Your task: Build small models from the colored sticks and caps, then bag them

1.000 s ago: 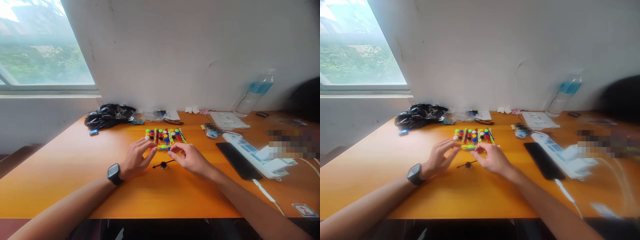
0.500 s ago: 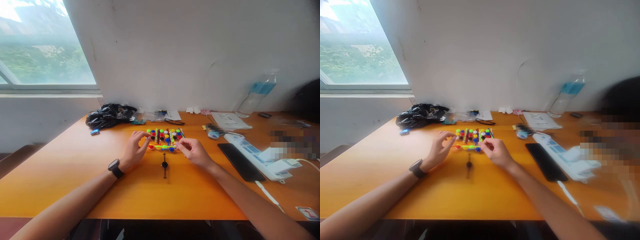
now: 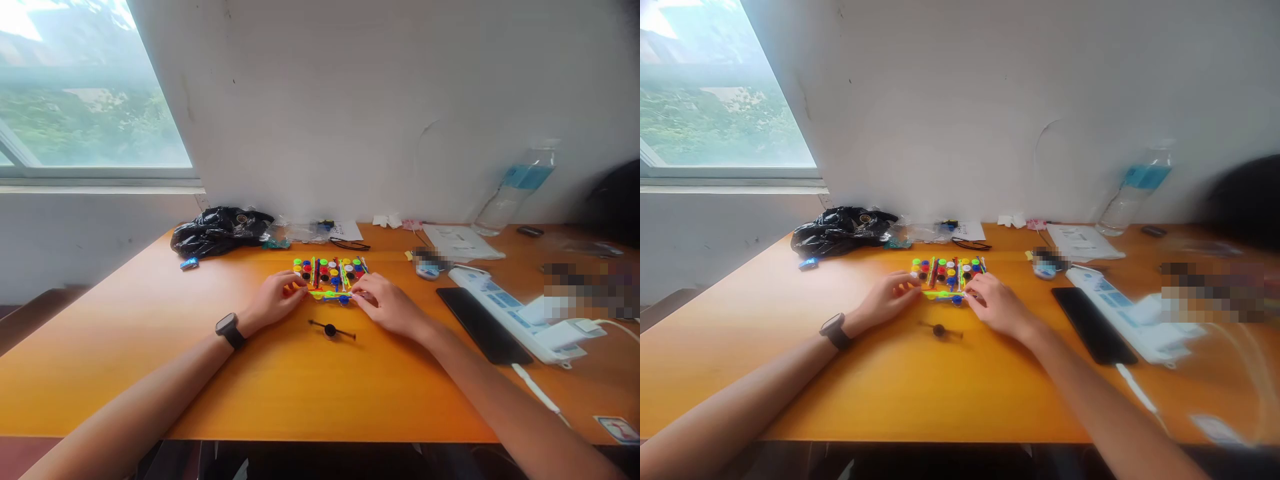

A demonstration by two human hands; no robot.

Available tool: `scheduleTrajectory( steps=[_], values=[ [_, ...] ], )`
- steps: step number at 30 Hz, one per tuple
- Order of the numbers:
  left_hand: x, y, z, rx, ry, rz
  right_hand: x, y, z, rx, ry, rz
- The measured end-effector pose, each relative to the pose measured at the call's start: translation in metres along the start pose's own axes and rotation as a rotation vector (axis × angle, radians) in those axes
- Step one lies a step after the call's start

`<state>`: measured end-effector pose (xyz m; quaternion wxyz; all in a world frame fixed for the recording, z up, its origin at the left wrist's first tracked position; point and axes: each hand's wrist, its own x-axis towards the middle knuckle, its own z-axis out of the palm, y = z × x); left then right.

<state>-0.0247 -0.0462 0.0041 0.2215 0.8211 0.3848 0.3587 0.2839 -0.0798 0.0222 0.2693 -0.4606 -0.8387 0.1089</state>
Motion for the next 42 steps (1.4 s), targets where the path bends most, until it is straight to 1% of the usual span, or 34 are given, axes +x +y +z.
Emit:
scheduleTrajectory(
  steps=[3,5,10,13,18,20,23,26,28,32,35,38,40,42],
  values=[
    [-0.001,0.005,0.002,0.003,-0.077,0.067,-0.001,-0.002,0.005,0.019,-0.044,-0.061],
    [-0.002,0.008,0.003,0.012,-0.103,0.090,0.000,-0.004,0.007,0.029,-0.064,-0.079],
    [-0.006,0.017,0.005,-0.066,-0.146,0.053,0.000,-0.012,0.011,0.090,-0.102,-0.100],
    [-0.009,0.020,0.005,-0.078,-0.216,0.109,-0.002,-0.018,0.014,0.163,-0.136,-0.122],
    [-0.013,0.023,0.005,-0.060,-0.336,0.172,-0.007,-0.029,0.016,0.253,-0.149,-0.146],
    [-0.015,0.026,0.006,-0.037,-0.375,0.205,-0.009,-0.034,0.016,0.284,-0.178,-0.145],
    [-0.016,0.028,0.009,-0.006,-0.379,0.245,-0.012,-0.040,0.017,0.355,-0.237,-0.114],
    [-0.017,0.025,0.013,-0.005,-0.323,0.288,-0.013,-0.044,0.016,0.433,-0.263,-0.111],
    [-0.017,0.023,0.015,0.018,-0.307,0.305,-0.013,-0.046,0.014,0.460,-0.239,-0.130],
    [-0.017,0.023,0.016,0.092,-0.340,0.297,-0.011,-0.048,0.008,0.478,-0.167,-0.161],
    [-0.016,0.028,0.015,0.118,-0.365,0.291,-0.008,-0.044,0.006,0.396,-0.087,-0.172],
    [-0.014,0.032,0.015,0.107,-0.363,0.318,-0.005,-0.036,0.009,0.280,-0.001,-0.162],
    [-0.014,0.034,0.015,0.093,-0.347,0.338,-0.004,-0.030,0.013,0.206,0.030,-0.145],
    [-0.014,0.035,0.015,0.080,-0.332,0.350,-0.003,-0.024,0.016,0.155,0.034,-0.132]
  ],
)
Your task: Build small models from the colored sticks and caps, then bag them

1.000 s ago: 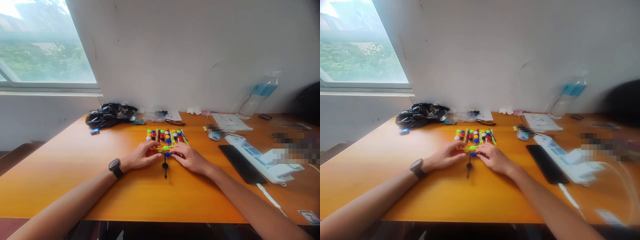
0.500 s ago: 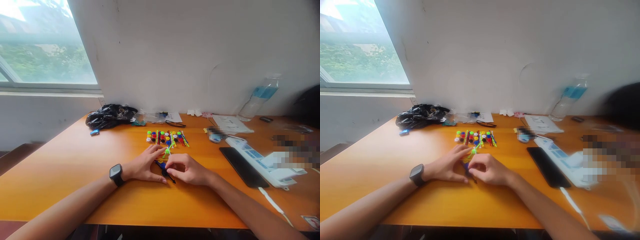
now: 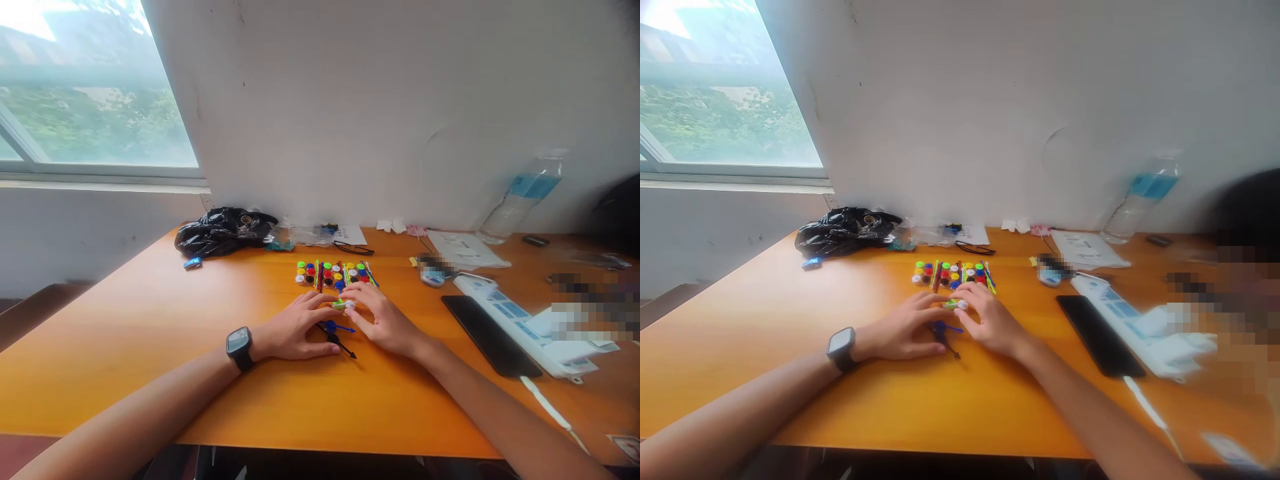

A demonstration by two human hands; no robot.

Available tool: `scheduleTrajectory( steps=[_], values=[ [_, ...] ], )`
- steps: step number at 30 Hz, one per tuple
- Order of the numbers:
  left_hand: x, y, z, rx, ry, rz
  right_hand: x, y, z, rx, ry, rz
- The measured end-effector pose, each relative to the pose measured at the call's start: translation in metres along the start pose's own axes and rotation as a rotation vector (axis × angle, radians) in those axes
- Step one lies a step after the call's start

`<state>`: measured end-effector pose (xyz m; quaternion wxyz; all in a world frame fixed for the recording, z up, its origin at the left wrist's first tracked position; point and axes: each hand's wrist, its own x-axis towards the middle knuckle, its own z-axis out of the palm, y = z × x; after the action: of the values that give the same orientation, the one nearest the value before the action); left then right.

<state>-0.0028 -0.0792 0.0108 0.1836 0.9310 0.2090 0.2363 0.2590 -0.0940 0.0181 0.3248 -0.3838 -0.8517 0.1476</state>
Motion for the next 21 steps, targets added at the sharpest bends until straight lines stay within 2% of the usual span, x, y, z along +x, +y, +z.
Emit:
scheduleTrajectory(
  steps=[4,10,15,19,21],
  values=[
    [0.000,0.000,0.002,-0.028,0.021,-0.003,0.000,0.006,0.004,-0.045,-0.036,-0.024],
    [0.000,0.000,0.006,-0.105,0.053,-0.043,-0.001,0.001,0.003,-0.070,-0.088,-0.049],
    [0.000,0.001,0.007,-0.113,0.097,-0.133,-0.002,-0.006,0.003,0.044,-0.126,0.032],
    [0.001,-0.001,0.007,-0.069,0.087,-0.129,-0.003,-0.010,0.001,0.102,-0.166,0.141],
    [0.002,-0.003,0.008,-0.034,0.102,-0.120,-0.004,-0.012,0.001,0.065,-0.174,0.131]
  ],
)
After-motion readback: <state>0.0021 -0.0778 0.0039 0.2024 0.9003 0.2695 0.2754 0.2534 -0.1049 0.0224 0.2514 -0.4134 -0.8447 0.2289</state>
